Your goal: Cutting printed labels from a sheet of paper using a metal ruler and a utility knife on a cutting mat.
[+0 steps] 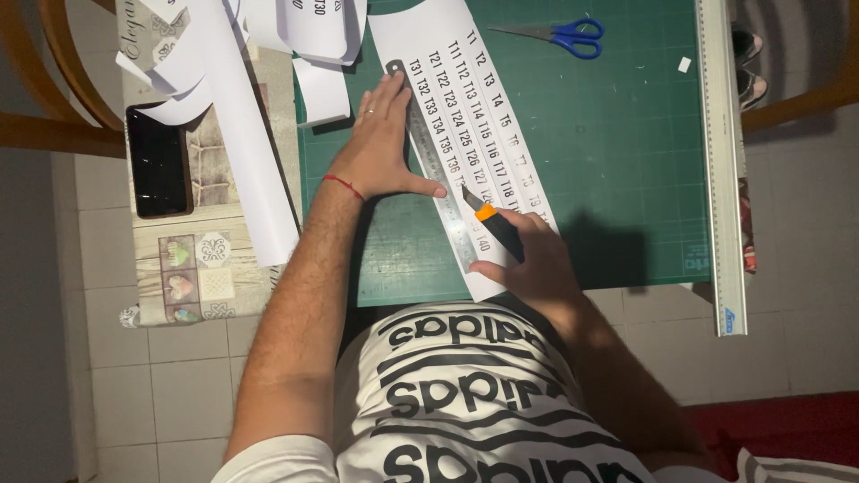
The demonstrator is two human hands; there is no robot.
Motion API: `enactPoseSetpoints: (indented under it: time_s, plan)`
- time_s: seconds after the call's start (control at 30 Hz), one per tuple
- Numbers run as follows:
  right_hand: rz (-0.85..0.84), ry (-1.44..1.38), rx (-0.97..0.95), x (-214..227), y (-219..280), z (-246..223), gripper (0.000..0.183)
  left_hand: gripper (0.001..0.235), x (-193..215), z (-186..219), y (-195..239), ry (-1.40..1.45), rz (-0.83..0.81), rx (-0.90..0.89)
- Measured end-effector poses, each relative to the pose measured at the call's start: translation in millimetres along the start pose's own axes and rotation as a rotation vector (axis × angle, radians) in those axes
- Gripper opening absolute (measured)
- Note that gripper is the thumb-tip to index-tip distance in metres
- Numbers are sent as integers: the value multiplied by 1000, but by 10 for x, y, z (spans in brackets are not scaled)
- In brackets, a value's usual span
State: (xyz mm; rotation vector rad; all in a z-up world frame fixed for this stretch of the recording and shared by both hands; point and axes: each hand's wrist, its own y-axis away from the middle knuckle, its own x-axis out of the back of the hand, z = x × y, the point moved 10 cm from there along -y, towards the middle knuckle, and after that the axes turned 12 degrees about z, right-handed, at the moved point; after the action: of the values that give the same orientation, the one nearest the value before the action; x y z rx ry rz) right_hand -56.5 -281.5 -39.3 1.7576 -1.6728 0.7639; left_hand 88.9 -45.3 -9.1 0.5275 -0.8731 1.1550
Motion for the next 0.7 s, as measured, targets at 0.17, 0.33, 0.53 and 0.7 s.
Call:
enactPoseSetpoints:
  time_s: [0.17,0.33,0.53,0.7]
  plan:
    - [-3,-26,-44,44,-14,-38,99,172,36,51,2,-5,-25,19]
    - [30,-22,-26,51,-10,-35,99,178,11,60,-1,-34,-60,26]
    - [72,-11,51,50,10,-46,102,178,3,56,-6,-32,-57,20]
    - [120,2,138,76,18,-97,103,177,11,53,-8,-36,-61,29]
